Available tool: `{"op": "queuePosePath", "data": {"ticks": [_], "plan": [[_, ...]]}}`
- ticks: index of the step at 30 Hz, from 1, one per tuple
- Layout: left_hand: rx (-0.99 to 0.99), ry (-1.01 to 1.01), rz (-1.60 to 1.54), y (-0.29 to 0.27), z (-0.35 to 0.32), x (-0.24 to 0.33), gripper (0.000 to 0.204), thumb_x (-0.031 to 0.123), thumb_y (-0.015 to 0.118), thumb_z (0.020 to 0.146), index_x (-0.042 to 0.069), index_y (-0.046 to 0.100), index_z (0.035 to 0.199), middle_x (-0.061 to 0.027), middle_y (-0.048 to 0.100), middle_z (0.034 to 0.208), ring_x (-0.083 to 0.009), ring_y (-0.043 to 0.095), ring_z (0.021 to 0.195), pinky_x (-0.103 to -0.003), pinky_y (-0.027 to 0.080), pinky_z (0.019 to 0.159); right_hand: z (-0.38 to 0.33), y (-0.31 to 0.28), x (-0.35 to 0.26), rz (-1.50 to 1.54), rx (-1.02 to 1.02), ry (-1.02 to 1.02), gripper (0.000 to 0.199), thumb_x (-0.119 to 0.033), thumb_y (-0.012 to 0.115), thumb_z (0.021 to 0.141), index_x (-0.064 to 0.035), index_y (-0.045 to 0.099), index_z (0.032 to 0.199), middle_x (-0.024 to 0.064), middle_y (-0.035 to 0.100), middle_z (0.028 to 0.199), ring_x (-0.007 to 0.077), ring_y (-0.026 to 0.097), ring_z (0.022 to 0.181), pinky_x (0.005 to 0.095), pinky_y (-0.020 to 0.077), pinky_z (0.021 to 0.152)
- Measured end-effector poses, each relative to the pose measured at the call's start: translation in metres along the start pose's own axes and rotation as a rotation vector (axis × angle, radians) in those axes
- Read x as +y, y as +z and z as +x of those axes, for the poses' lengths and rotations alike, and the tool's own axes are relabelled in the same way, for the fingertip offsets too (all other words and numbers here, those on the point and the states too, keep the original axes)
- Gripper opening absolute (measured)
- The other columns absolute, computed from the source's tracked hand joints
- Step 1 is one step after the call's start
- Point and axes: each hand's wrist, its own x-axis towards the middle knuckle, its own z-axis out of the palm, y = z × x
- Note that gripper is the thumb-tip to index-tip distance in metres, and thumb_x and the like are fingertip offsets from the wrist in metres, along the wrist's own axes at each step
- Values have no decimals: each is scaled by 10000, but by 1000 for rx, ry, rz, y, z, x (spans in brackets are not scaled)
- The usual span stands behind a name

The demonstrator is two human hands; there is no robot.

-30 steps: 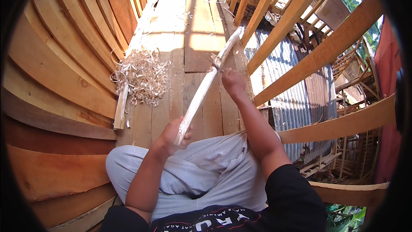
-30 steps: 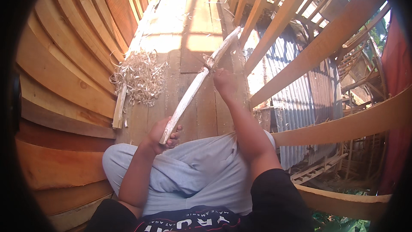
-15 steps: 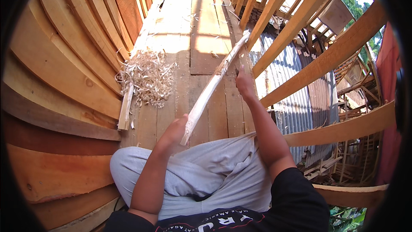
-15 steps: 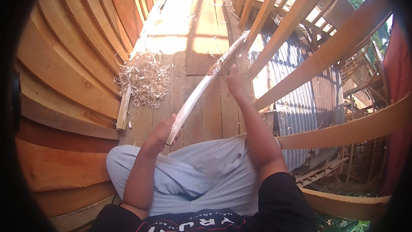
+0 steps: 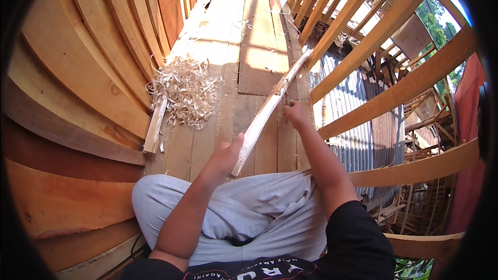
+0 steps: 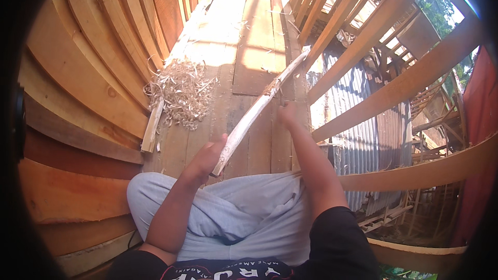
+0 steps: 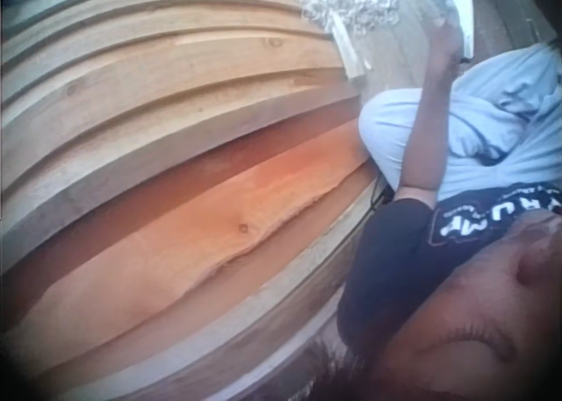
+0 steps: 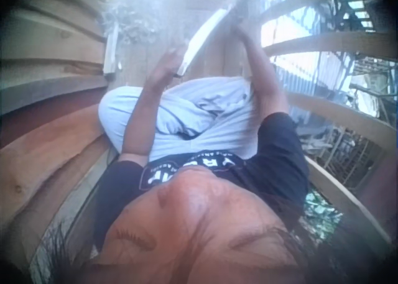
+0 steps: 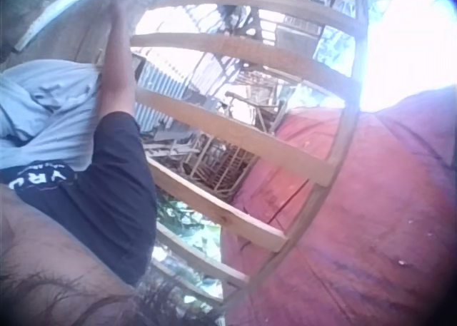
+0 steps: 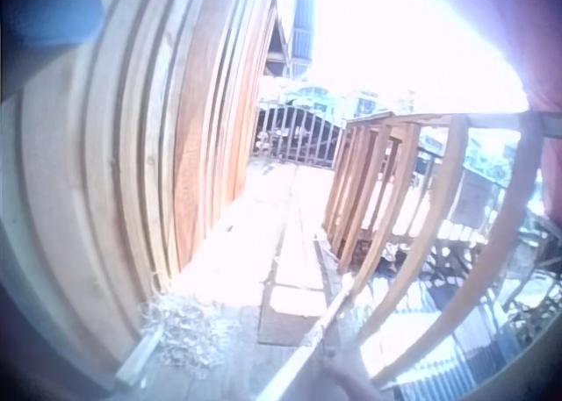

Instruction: The person sits cross-legged and uses a knife to shave thin layers off a long piece of wood, creating wood shavings. The person repeatedly adjusts the wood and continues shaving along its length.

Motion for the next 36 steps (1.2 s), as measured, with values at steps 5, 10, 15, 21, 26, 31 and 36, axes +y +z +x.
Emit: {"op": "queuePosePath", "data": {"ticks": [5,10,15,21,26,31,36], "plan": [[-17,-30,-41,-6,0,-2,602,544,449,968,-20,593,810,-69,531,629,-154,521,470,-319,421,393,25,21,-26,137,150,-50,144,-38,638,864,35,665,986,65,641,735,110,579,619,298,459,533],[-116,3,-62,11,2,7,609,545,447,968,-23,601,814,-67,530,622,-148,524,462,-313,418,387,68,-12,-7,216,19,-29,301,-39,643,872,62,611,1153,91,671,899,165,650,764,313,548,694],[-66,-11,-51,-3,0,1,619,547,437,971,-34,608,841,-73,539,642,-153,538,479,-318,434,402,38,16,-39,490,-407,-141,337,-62,608,899,36,540,1214,82,647,917,185,650,794,313,549,727],[-70,-38,-15,-1,-6,10,605,540,419,976,-28,601,875,-84,543,693,-163,549,523,-325,461,438,5,-18,-47,267,-496,-8,247,-85,610,909,6,594,1138,69,642,913,153,614,727,295,519,636],[-91,-2,-7,3,-2,9,578,529,416,978,-17,589,899,-68,540,704,-158,535,520,-312,455,436,-2,-14,-32,212,-241,-49,210,-78,604,915,10,610,1106,59,638,827,131,580,629,280,485,553],[-144,-9,-26,10,5,9,543,526,414,979,18,590,899,-49,540,704,-146,527,515,-308,451,435,13,26,-20,699,-214,54,109,-106,607,928,1,597,949,57,610,741,143,573,577,281,490,512],[-83,-25,-22,-6,0,3,538,528,405,983,34,596,890,-41,540,691,-138,524,512,-302,444,432,-26,105,-88,189,-274,28,155,-118,574,955,1,613,864,58,616,710,129,567,552,264,492,510]]}}
